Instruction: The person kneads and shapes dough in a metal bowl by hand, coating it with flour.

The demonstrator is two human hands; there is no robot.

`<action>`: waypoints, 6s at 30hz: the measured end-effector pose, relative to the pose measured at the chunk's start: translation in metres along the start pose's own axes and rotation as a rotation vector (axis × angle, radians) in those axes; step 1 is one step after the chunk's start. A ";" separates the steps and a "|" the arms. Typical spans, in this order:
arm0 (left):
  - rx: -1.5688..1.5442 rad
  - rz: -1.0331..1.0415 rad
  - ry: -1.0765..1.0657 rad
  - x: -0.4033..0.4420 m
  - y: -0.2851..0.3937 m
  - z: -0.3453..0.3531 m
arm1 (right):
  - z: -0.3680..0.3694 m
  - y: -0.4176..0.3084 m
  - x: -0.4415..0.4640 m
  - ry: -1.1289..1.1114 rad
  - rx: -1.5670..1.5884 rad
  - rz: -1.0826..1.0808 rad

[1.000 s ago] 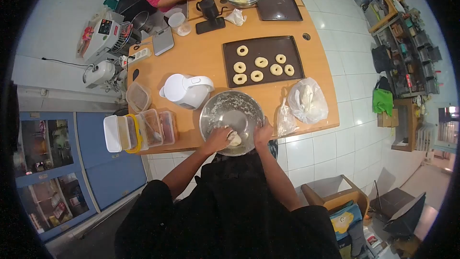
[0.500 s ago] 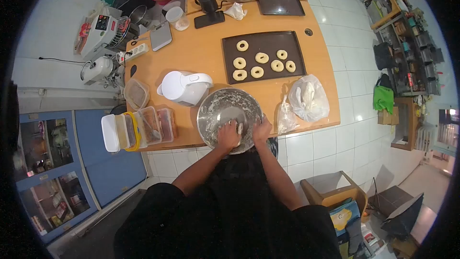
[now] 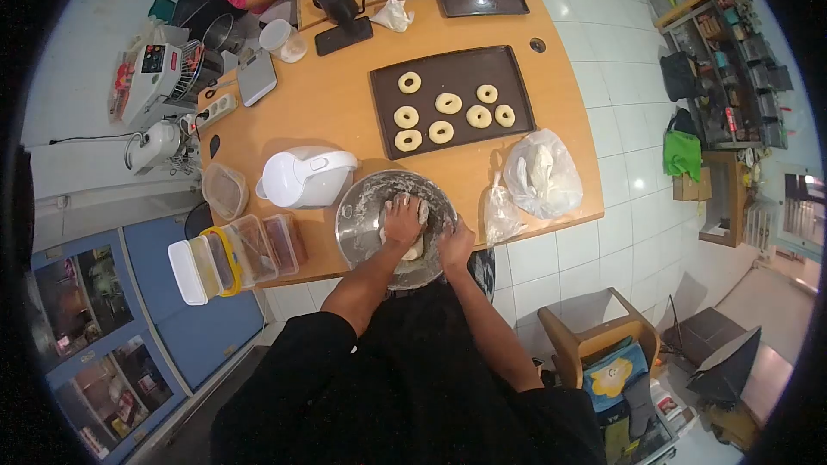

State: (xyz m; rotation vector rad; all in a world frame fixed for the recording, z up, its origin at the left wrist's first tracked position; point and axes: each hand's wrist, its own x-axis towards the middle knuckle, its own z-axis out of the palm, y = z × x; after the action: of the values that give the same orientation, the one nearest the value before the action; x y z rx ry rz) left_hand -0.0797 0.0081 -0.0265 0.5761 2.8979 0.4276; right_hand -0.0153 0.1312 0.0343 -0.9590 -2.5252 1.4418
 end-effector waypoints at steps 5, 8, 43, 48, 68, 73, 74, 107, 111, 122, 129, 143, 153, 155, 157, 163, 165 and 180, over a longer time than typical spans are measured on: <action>-0.188 -0.037 0.065 0.003 -0.005 -0.001 | -0.001 -0.007 0.000 0.063 -0.025 -0.128; -0.289 -0.068 0.109 0.001 -0.013 0.003 | -0.004 -0.016 -0.001 0.049 -0.044 -0.063; -0.399 -0.100 -0.110 -0.079 -0.002 -0.069 | 0.015 0.003 -0.008 0.111 -0.018 0.004; -0.220 -0.241 -0.355 -0.059 -0.001 -0.043 | 0.016 0.005 -0.012 0.115 -0.022 -0.042; -0.057 -0.086 0.101 -0.029 -0.012 0.011 | 0.013 -0.008 -0.011 0.075 0.010 -0.027; 0.012 -0.054 0.062 -0.003 -0.023 0.025 | 0.010 -0.009 -0.010 0.066 -0.028 -0.051; 0.016 -0.063 0.050 0.000 -0.023 0.023 | 0.010 -0.010 -0.009 0.053 -0.016 -0.042; -0.218 -0.015 -0.381 -0.065 -0.005 -0.088 | 0.018 -0.002 -0.002 0.085 0.002 -0.069; -0.138 -0.235 -0.287 -0.079 -0.001 -0.111 | 0.020 -0.001 -0.001 0.083 -0.062 -0.087; 0.038 -0.264 -0.326 -0.084 -0.004 -0.114 | 0.017 -0.007 -0.003 0.071 -0.120 -0.076; 0.092 -0.264 -0.367 -0.075 -0.009 -0.097 | 0.014 -0.007 -0.004 0.073 -0.108 -0.048; 0.049 -0.387 -0.281 -0.056 -0.019 -0.065 | 0.012 -0.019 -0.002 0.037 -0.059 -0.089; 0.000 -0.137 -0.034 -0.045 -0.031 -0.031 | 0.020 -0.020 0.004 0.030 -0.063 -0.071; -0.032 -0.071 0.019 -0.041 -0.036 -0.021 | 0.022 -0.021 0.008 0.023 -0.046 -0.073; -0.002 -0.012 0.096 -0.037 -0.041 -0.013 | 0.021 -0.023 0.011 -0.011 -0.063 -0.034; 0.084 -0.057 0.037 -0.022 -0.044 -0.003 | 0.020 -0.023 0.012 -0.026 -0.068 -0.058; 0.089 -0.106 -0.011 -0.016 -0.040 -0.005 | 0.016 -0.025 0.017 -0.058 -0.057 -0.055; -0.433 -0.418 0.348 -0.014 -0.055 0.029 | 0.019 -0.016 0.013 -0.027 -0.102 -0.147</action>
State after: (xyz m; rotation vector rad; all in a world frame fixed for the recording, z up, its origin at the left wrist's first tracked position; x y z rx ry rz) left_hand -0.0802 -0.0387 -0.0696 -0.1848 2.9692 1.1358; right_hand -0.0396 0.1183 0.0332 -0.7525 -2.6483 1.3061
